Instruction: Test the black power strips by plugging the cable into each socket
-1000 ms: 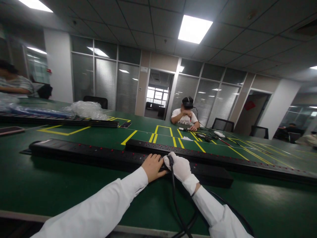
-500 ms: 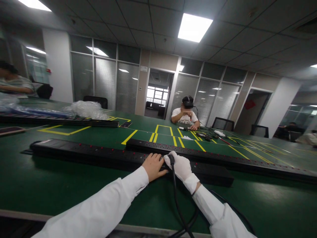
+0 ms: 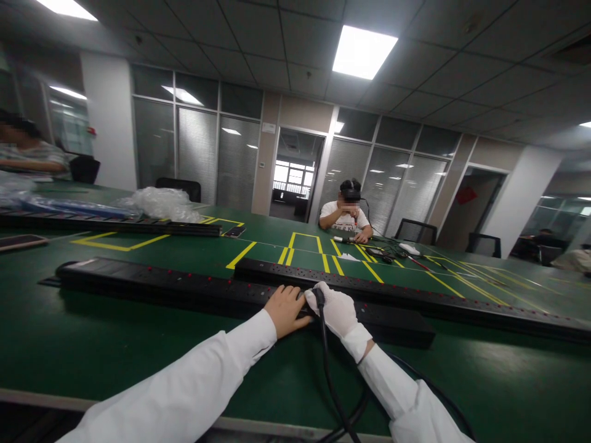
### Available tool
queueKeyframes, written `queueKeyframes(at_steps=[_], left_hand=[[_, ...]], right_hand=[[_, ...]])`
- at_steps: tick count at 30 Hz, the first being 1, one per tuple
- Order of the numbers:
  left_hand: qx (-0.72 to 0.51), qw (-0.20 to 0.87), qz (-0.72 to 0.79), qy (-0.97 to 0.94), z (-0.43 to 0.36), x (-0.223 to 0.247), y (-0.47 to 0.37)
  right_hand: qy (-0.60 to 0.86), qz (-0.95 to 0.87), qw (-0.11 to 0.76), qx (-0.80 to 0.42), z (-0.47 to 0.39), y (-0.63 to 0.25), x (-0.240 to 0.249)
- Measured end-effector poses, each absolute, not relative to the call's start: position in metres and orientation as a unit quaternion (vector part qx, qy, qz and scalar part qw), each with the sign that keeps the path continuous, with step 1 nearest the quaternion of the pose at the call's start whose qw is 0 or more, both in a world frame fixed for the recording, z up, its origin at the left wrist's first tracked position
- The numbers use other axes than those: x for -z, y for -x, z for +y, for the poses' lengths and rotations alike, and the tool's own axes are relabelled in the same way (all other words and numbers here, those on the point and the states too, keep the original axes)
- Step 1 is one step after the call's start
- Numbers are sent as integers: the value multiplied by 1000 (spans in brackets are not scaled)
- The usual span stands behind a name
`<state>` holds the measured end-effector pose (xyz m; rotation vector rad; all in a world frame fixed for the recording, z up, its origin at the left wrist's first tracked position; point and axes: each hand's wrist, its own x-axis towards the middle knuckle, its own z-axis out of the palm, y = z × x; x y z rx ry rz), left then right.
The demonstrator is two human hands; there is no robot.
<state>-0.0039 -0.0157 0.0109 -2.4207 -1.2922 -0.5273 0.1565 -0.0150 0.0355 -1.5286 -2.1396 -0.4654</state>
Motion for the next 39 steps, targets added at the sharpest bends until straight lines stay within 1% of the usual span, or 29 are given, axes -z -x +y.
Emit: queueKeyframes(at_steps=[13, 15, 19, 23, 32, 39], left_hand=[[184, 167, -455, 855, -14, -11, 4], [183, 169, -455, 855, -14, -11, 4], [180, 172, -458, 853, -15, -10, 4], [181, 169, -455, 855, -14, -10, 4], [183, 164, -456, 855, -14, -10, 4], [185, 168, -453, 856, -14, -11, 4]], right_hand=[[556, -792, 247, 61, -3, -162, -40], [559, -789, 245, 75, -3, -161, -40], [567, -775, 244, 139, -9, -158, -37], [551, -781, 246, 160, -13, -157, -35], [547, -784, 245, 162, -14, -157, -36], [552, -785, 255, 116, -9, -161, -35]])
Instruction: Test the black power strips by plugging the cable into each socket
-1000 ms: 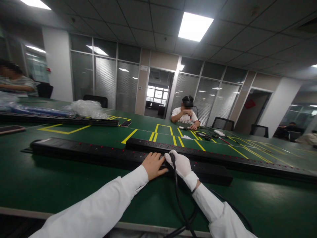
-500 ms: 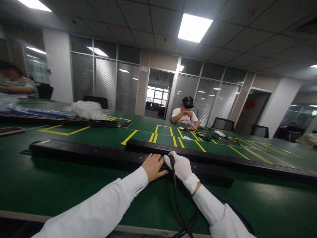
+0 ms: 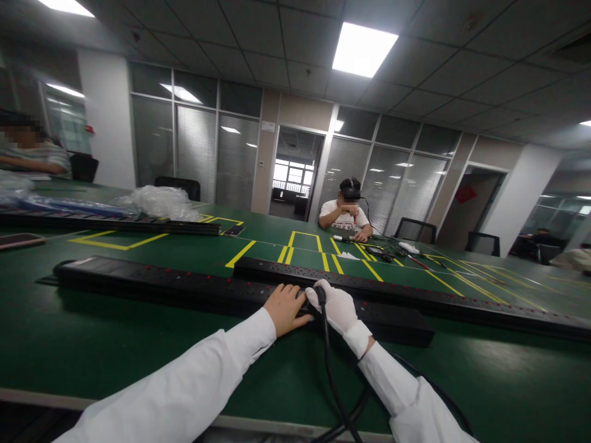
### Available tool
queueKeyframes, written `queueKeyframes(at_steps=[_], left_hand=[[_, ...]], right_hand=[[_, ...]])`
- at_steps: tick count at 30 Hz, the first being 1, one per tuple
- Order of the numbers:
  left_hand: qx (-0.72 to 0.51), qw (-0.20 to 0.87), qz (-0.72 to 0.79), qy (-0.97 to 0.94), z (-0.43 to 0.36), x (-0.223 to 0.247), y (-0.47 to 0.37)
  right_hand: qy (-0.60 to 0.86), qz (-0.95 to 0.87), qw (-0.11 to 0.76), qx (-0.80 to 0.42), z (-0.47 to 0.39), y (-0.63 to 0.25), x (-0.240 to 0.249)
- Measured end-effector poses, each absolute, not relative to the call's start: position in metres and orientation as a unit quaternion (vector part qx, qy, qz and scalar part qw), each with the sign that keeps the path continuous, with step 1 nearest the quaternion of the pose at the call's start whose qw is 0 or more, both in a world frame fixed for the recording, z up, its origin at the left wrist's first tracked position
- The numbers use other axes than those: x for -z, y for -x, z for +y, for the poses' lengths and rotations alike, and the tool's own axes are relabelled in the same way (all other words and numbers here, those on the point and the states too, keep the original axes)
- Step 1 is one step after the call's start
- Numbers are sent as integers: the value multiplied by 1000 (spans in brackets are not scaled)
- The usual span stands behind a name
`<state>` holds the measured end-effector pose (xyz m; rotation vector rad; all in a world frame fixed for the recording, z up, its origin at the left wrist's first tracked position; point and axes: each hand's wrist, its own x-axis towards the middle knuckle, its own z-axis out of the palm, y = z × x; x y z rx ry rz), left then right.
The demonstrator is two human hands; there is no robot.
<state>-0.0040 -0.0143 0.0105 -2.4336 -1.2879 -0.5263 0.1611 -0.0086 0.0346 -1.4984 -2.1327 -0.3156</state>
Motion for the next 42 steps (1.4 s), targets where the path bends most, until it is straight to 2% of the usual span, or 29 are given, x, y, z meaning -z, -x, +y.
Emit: queueKeyframes(at_steps=[6, 12, 20, 22, 25, 31, 33, 42], left_hand=[[186, 166, -454, 856, -14, -10, 4], [190, 169, -454, 854, -14, -9, 4], [194, 168, -452, 855, -14, -8, 4], [196, 169, -453, 853, -14, -7, 4], [195, 171, -452, 853, -13, -6, 4], [194, 174, -451, 853, -13, -7, 4], [194, 176, -453, 852, -13, -7, 3], [190, 178, -451, 854, -12, -6, 3]], right_hand=[[527, -796, 299, 6, 3, -168, -39], [528, -792, 305, -30, -2, -172, -39], [445, -774, 412, -184, -1, -177, -47], [453, -765, 424, -172, 1, -183, -50], [510, -753, 409, -79, 4, -197, -55], [524, -816, 233, 75, -2, -218, -62], [525, -817, 215, 108, -3, -217, -61], [538, -812, 216, 74, -3, -208, -58]])
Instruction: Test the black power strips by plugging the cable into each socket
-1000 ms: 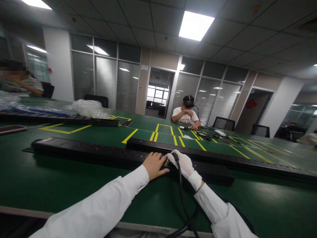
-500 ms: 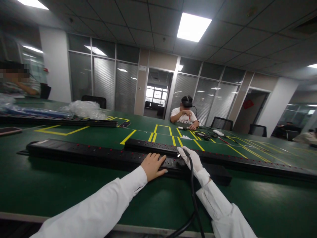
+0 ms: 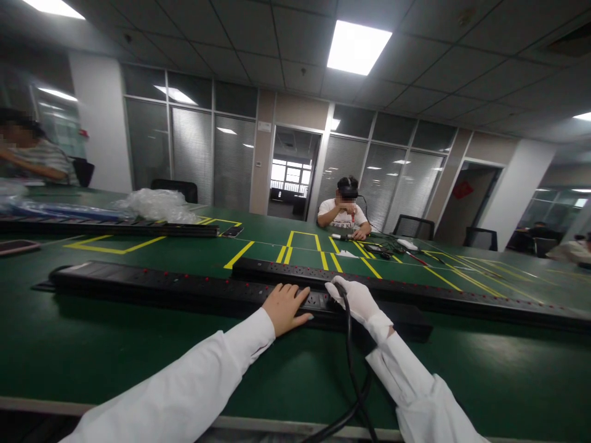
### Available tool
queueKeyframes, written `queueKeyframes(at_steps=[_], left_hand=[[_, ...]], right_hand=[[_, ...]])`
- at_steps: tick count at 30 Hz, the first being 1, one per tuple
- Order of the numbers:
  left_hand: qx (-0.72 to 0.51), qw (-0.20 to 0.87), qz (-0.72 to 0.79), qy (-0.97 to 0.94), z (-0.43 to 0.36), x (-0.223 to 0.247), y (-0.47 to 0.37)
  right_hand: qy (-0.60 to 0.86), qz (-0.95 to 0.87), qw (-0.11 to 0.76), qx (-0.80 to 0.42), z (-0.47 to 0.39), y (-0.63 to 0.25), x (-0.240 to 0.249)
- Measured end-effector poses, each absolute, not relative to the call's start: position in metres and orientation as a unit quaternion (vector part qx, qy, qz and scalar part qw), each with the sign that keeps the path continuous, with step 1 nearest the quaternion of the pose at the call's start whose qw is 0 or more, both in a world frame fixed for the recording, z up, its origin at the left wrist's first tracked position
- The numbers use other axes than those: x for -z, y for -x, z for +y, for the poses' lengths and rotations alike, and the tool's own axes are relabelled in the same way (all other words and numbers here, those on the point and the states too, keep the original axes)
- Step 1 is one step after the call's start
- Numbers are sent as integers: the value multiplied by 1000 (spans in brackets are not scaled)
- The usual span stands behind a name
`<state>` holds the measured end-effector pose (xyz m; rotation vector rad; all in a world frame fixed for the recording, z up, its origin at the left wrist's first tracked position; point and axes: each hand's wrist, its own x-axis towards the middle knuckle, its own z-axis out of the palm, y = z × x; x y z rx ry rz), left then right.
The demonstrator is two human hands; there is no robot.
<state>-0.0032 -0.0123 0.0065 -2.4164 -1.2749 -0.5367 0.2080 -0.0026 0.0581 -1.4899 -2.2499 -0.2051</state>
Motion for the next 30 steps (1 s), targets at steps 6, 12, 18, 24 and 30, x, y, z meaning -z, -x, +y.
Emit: queueKeyframes(at_steps=[6, 12, 18, 24, 30], left_hand=[[195, 180, -451, 852, -12, -6, 4], [201, 178, -453, 850, -13, -6, 4], [209, 182, -458, 845, -13, -5, 3], [210, 178, -455, 847, -13, -5, 3], [218, 181, -456, 844, -11, -4, 2]], right_hand=[[511, -838, 186, 49, -8, -208, -65], [522, -835, 152, 90, -11, -206, -67], [526, -821, 112, 193, -20, -202, -59], [520, -810, 139, 233, -19, -199, -51], [547, -763, 218, 267, -14, -192, -34]])
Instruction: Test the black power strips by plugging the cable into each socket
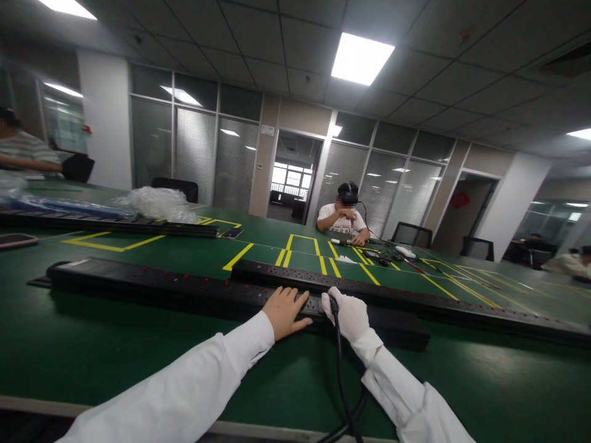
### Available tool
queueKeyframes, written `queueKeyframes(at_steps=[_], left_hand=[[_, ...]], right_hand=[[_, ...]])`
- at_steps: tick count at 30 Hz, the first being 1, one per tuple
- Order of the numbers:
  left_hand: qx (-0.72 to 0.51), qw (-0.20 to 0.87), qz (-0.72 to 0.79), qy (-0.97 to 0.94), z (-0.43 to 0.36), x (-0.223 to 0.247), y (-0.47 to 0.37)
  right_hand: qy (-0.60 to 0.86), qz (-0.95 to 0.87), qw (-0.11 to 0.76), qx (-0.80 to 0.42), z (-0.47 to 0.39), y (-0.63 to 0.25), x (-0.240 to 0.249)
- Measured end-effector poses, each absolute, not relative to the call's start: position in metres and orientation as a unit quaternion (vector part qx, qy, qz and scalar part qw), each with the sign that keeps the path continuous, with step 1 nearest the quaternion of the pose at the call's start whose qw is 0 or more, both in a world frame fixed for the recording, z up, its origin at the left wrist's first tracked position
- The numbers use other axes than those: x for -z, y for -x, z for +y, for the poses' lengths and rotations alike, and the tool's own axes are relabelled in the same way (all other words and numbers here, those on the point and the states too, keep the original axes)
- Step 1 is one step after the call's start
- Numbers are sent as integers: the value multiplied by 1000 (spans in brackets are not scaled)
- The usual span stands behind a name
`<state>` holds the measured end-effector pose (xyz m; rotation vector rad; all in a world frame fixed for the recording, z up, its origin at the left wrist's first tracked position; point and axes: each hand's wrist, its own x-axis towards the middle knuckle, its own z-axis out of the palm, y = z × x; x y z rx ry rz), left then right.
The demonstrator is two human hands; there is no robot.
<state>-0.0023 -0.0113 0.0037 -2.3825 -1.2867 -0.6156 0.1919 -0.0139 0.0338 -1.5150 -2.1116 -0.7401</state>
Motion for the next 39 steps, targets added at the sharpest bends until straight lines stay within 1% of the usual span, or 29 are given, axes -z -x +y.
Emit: queueKeyframes(at_steps=[4, 10, 26, 39], left_hand=[[212, 180, -449, 849, -10, -1, 2], [209, 183, -449, 849, -13, -3, 0], [192, 181, -460, 848, -14, -7, 1], [190, 177, -458, 850, -14, -7, 2]], right_hand=[[536, -765, 240, 263, -15, -185, -31], [503, -795, 255, 222, -16, -161, -36], [535, -781, 247, 207, -17, -154, -36], [530, -787, 244, 202, -16, -155, -35]])
